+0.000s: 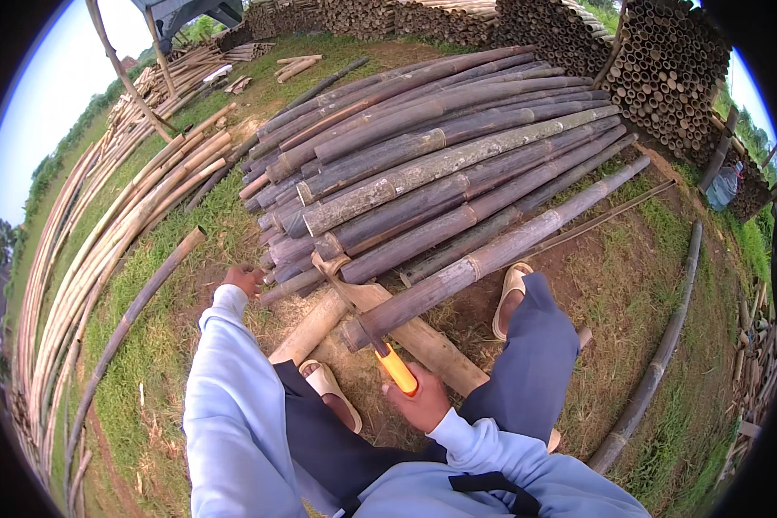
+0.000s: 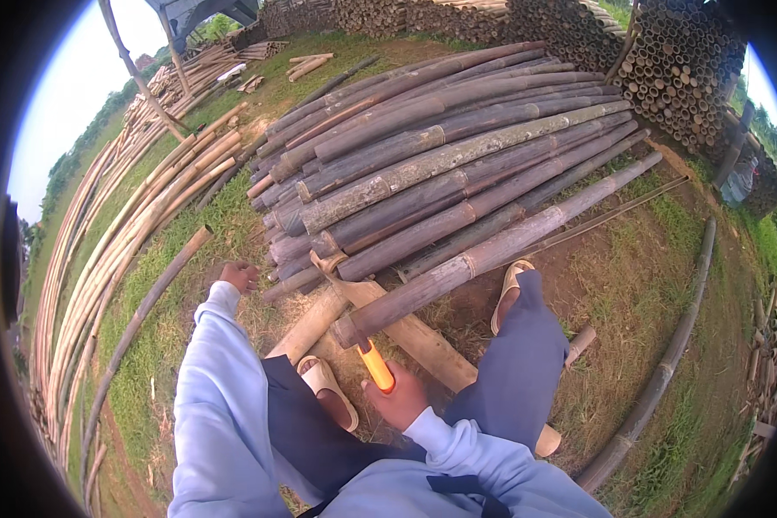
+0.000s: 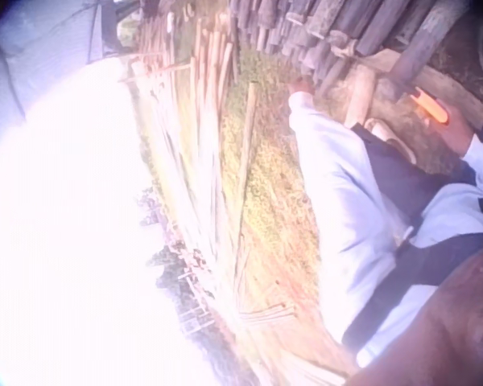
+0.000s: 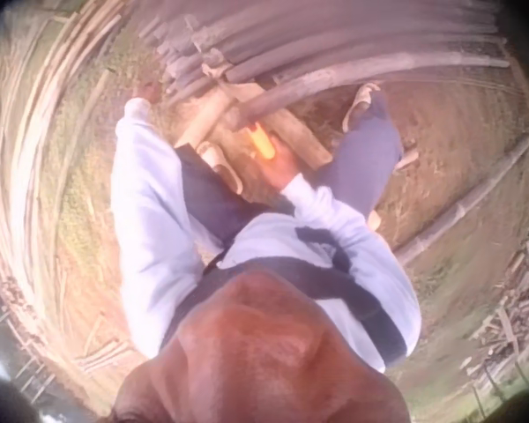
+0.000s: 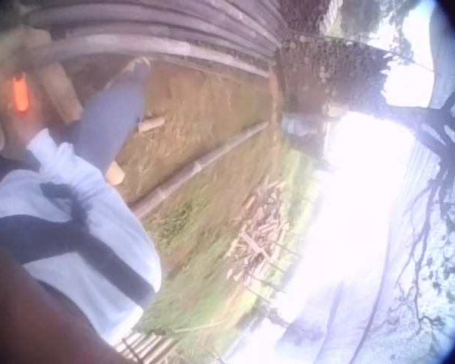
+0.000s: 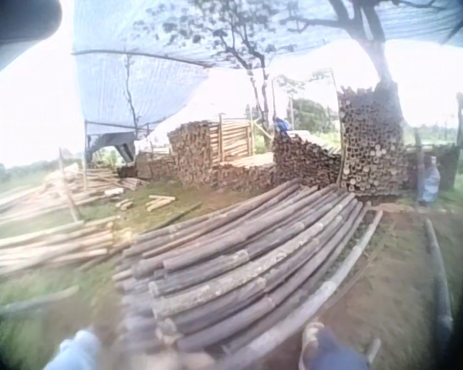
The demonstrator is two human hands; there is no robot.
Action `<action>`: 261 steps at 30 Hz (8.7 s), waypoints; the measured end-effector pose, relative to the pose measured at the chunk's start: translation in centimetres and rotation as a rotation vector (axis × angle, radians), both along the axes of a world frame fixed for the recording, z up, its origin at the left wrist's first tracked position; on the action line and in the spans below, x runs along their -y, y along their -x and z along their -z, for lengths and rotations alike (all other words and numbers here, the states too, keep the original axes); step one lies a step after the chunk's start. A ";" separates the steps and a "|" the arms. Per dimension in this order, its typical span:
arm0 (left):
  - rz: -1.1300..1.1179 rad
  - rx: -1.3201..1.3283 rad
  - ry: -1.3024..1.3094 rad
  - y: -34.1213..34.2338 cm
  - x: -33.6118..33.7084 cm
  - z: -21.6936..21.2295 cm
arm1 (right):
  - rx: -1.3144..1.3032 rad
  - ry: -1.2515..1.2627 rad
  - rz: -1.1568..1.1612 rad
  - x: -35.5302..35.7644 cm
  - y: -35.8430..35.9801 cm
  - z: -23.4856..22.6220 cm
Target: The person uses a hand saw to cut a long bamboo pole into shorter sections. The bamboo is positioned on a wooden support, and the person repeatedly saws through the pole, creating multiple cut pieces that fall to the ground.
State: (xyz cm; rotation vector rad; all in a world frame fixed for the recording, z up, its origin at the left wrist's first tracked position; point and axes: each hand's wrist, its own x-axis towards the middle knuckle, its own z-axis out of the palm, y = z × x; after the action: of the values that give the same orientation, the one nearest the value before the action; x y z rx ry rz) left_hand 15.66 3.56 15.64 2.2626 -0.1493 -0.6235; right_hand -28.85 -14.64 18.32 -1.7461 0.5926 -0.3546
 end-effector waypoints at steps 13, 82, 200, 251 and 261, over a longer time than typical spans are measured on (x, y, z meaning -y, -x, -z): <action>0.039 0.025 -0.055 0.0 0.8 -0.4 | -0.052 -0.078 -0.069 1.0 -0.4 1.1; 0.200 -0.285 -0.113 -9.9 0.7 8.0 | -0.115 -0.009 -0.042 0.6 -0.5 2.9; 0.706 -0.191 -0.249 -11.8 -0.5 7.1 | -0.008 -0.013 0.002 -0.2 -1.3 4.9; 0.297 -0.367 -0.150 -10.3 -0.2 6.9 | 0.005 -0.025 0.039 -0.2 -1.3 4.7; 0.260 -0.397 -0.164 -8.6 0.2 5.7 | 0.012 -0.036 0.014 -0.2 -1.4 4.7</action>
State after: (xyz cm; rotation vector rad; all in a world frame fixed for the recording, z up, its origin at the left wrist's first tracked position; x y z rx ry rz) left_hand 24.24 3.35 9.89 2.2402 -0.2030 -1.2486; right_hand -27.46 -14.44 13.65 -1.7053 0.5996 -0.3616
